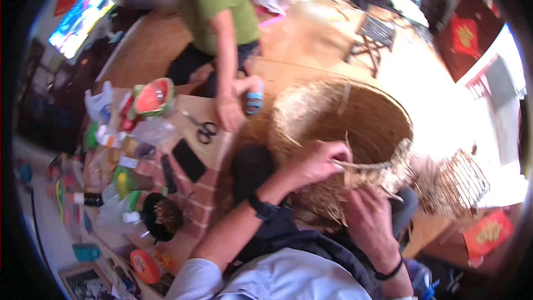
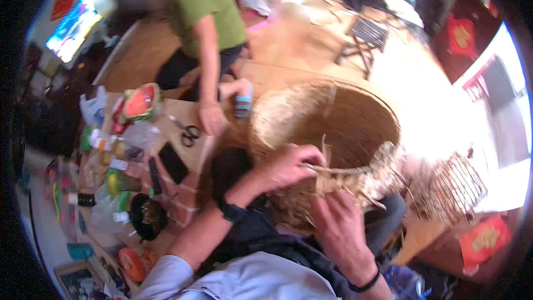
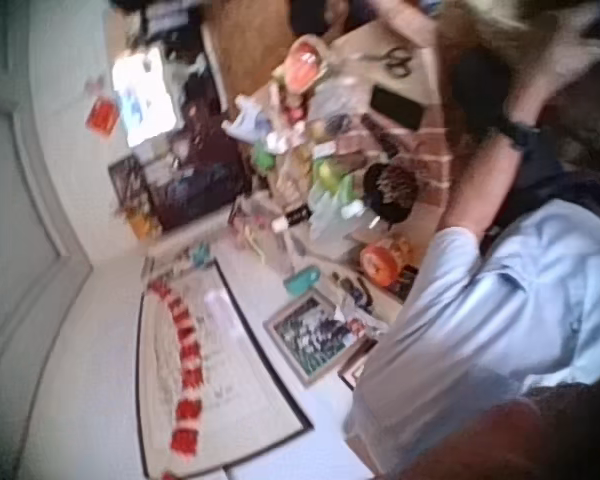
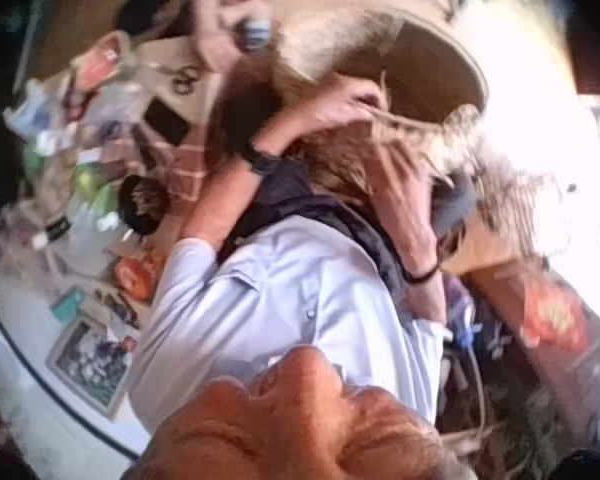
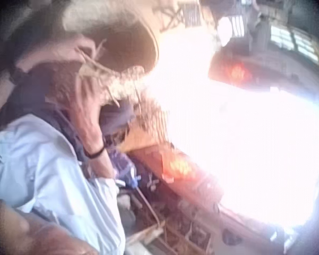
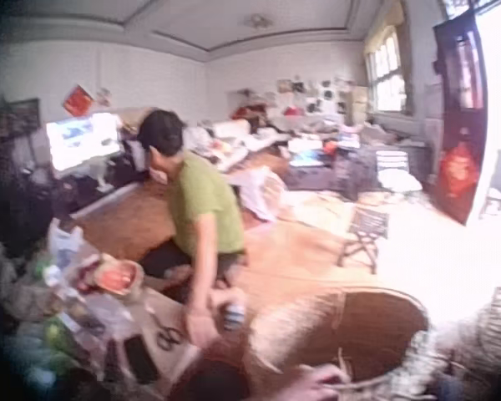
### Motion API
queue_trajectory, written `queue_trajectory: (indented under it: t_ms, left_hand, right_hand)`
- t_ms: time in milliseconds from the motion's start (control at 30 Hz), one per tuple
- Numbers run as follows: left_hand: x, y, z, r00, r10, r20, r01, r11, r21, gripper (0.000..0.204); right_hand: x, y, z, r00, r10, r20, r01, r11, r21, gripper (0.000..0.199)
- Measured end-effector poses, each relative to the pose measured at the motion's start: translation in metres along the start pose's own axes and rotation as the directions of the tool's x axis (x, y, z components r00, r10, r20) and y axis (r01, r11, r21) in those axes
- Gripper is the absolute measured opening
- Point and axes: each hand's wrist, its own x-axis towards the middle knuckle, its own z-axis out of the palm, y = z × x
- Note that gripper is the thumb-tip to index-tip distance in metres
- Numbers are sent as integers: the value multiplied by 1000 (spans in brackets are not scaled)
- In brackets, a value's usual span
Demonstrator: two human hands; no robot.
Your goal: Weaving a large basket using bamboo or wood strips.
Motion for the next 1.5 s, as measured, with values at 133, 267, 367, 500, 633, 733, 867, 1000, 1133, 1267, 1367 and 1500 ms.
queue_trajectory:
  t_ms: [133, 267, 367, 500, 633, 733, 867, 1000, 1133, 1267, 1367, 1500]
  left_hand:
    - [4, 9, 0, 999, 0, 40, -1, 1000, 29, 20]
    - [6, 7, 4, 999, -27, 40, 25, 998, 60, 20]
    - [3, 12, 4, 995, -79, 58, 77, 997, 23, 21]
    - [1, 15, 4, 989, -129, 73, 129, 992, 8, 21]
    - [3, 15, 3, 986, -144, 86, 146, 989, -11, 20]
    - [1, 11, 2, 991, -114, 74, 115, 993, -20, 21]
    - [7, 7, -1, 988, -114, 106, 117, 993, -16, 22]
    - [8, 9, -8, 976, -132, 171, 137, 990, -15, 23]
    - [8, 6, -9, 981, -79, 175, 79, 997, 7, 23]
    - [8, 7, -6, 986, -15, 165, 19, 1000, -23, 22]
    - [12, 15, -4, 962, -114, 247, 95, 991, 89, 22]
    - [14, 6, -9, 974, 48, 222, -82, 986, 148, 15]
  right_hand:
    - [-15, -9, 5, 927, 300, 227, -341, 925, 167, 29]
    - [-19, -3, -5, 997, -67, 36, 64, 995, 74, 29]
    - [-34, 2, -11, 991, 136, 22, -135, 929, 345, 24]
    - [-45, 32, -30, 770, 549, 325, -379, -17, 925, 13]
    - [-50, 61, -26, 763, 573, 298, -278, -125, 952, 14]
    - [-52, 50, -38, 710, 418, 567, -653, 87, 753, 18]
    - [-79, 50, -30, 770, 516, 375, -637, 651, 413, 28]
    - [-92, 74, -27, 767, 613, 190, -642, 739, 204, 15]
    - [-56, 47, -21, 820, 565, -97, -512, 798, 318, 40]
    - [-14, 10, 2, 880, 474, -30, -473, 880, 30, 53]
    - [-5, 16, 23, 860, 510, 0, -508, 858, -78, 39]
    - [-15, 43, 39, 923, 384, 29, -385, 923, 22, 27]
